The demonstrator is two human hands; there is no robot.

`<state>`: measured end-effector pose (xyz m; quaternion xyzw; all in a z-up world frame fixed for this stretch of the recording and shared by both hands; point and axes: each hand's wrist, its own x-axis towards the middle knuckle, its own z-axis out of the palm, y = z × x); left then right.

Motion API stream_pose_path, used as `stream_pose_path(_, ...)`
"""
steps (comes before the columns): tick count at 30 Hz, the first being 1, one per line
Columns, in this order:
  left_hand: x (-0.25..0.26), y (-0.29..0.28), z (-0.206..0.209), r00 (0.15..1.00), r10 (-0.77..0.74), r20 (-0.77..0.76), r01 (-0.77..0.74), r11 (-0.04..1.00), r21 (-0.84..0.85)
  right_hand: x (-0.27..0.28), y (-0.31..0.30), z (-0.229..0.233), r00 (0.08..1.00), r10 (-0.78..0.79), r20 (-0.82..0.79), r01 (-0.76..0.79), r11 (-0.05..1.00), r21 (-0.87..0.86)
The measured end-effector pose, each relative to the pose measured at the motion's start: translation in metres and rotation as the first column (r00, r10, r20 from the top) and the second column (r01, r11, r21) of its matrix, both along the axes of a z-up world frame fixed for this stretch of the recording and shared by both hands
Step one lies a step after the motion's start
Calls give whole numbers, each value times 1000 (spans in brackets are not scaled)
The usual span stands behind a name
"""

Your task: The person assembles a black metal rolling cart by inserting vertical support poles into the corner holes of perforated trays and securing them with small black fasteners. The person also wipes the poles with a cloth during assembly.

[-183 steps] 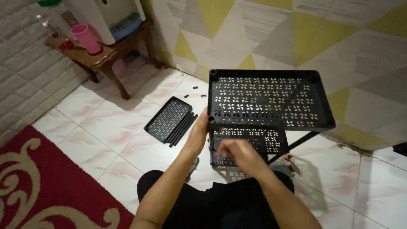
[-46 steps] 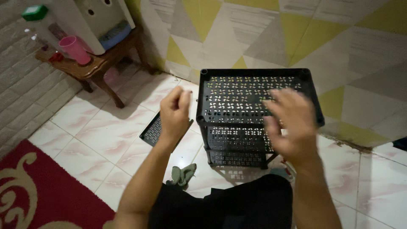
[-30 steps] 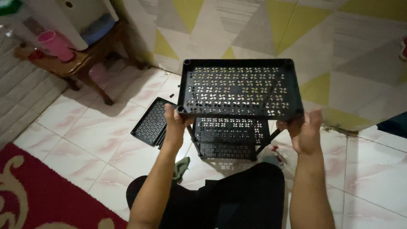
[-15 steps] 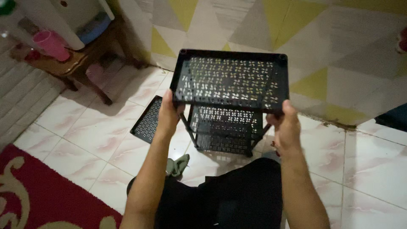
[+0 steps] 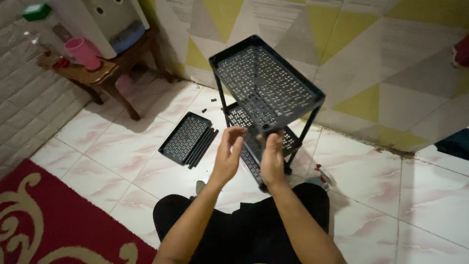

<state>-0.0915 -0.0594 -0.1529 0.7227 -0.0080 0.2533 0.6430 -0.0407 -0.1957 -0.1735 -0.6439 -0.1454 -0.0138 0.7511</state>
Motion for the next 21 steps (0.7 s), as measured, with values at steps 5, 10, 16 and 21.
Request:
stream_pose_path(5, -15, -12, -6, 1000, 0, -1, 0, 1000, 5, 18, -28, -14, 926, -95, 365, 93, 995, 22)
stream_pose_path(10, -14, -18, -9, 998, 26, 60, -34, 991, 130, 64, -70, -5, 884, -324, 337, 350, 937, -15)
stream_pose_path(16, -13, -5, -6, 988, 52, -147, -45, 998, 50, 84, -68, 1, 995, 35, 97, -37, 999, 25)
stream_pose_path(21, -15, 22, -10, 992, 127, -17, -123, 982, 145, 64, -61, -11, 987, 119, 111, -121, 993, 6)
